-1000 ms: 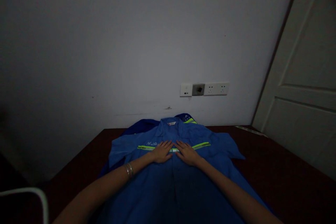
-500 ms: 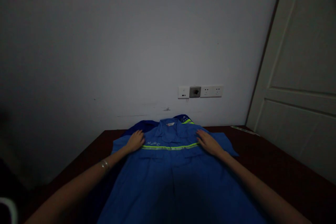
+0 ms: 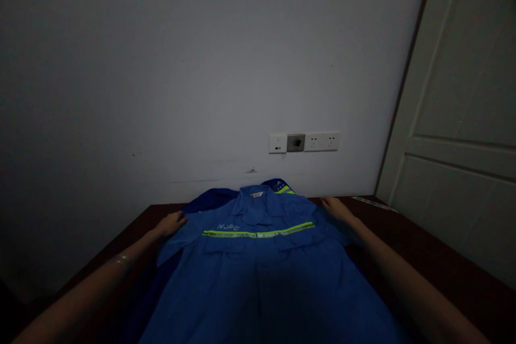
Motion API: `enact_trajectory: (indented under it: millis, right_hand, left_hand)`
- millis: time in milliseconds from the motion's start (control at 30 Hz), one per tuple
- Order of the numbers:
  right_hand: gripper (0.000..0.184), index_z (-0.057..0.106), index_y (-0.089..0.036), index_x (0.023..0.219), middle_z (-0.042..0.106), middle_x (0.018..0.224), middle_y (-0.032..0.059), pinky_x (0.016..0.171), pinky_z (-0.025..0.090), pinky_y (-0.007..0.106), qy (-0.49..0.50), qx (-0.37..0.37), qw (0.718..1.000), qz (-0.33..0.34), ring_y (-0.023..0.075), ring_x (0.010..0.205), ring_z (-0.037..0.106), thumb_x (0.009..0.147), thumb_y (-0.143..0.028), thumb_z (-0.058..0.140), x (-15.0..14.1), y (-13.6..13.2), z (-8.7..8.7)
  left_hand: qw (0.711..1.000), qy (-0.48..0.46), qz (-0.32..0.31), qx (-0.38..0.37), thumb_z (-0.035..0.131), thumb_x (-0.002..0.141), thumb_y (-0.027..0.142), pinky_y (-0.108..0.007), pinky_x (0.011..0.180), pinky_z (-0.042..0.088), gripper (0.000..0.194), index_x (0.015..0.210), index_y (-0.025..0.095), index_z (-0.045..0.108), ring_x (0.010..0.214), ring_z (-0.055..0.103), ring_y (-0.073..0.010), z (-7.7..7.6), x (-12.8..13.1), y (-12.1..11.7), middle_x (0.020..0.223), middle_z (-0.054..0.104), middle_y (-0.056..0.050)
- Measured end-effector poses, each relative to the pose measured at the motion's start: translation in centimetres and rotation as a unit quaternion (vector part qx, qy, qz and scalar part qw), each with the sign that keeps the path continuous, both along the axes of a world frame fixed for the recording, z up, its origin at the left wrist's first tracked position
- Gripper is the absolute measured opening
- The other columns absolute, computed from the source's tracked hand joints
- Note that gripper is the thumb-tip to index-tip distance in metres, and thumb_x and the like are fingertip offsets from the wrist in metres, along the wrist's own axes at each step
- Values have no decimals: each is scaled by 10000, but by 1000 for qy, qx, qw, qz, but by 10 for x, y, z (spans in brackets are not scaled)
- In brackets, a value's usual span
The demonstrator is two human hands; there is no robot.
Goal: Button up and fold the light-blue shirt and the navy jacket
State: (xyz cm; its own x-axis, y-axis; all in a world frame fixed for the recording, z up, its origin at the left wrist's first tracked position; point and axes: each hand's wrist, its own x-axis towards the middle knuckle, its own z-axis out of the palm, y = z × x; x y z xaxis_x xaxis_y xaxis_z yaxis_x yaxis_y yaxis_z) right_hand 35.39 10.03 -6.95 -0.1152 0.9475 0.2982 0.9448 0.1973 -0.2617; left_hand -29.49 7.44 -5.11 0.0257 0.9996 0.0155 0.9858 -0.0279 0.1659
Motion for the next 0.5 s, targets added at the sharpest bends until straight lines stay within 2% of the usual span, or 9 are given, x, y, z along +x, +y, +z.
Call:
enact_trajectory:
  millis: [133,267,400,500]
  right_hand:
    - [379,620,-136,1027,650,1048,125,855,377,248,7,-22,999,42,182,983,581,912,-291,293,-23,23,-7]
    - [369,622,-148,1019,658,1028,117,821,384,238,12,-43,997,60,184,956,587,907,-346,331,-28,34,-13]
    - [387,625,-145,871,669,916,109,763,390,238,9,-48,998,48,183,860,598,906,-392,329,-23,38,-15]
    - [407,575,-140,904,651,930,118,743,385,235,8,-34,999,16,172,847,591,928,-389,253,-20,40,-12]
  left_hand:
    - [999,-11,14,31,403,797,423,-277,799,428,377,948,135,595,947,589,-229,5,1,11,1012,640,-107]
    - [996,-48,22,65,430,762,386,-256,740,432,304,784,147,618,863,605,-214,13,0,17,870,662,-85]
    - [993,-89,9,79,427,752,416,-256,712,432,319,740,160,618,812,607,-212,16,-5,17,803,663,-59]
    - [994,-86,2,69,417,763,441,-257,693,429,341,769,167,621,797,608,-209,14,-10,15,811,661,-56]
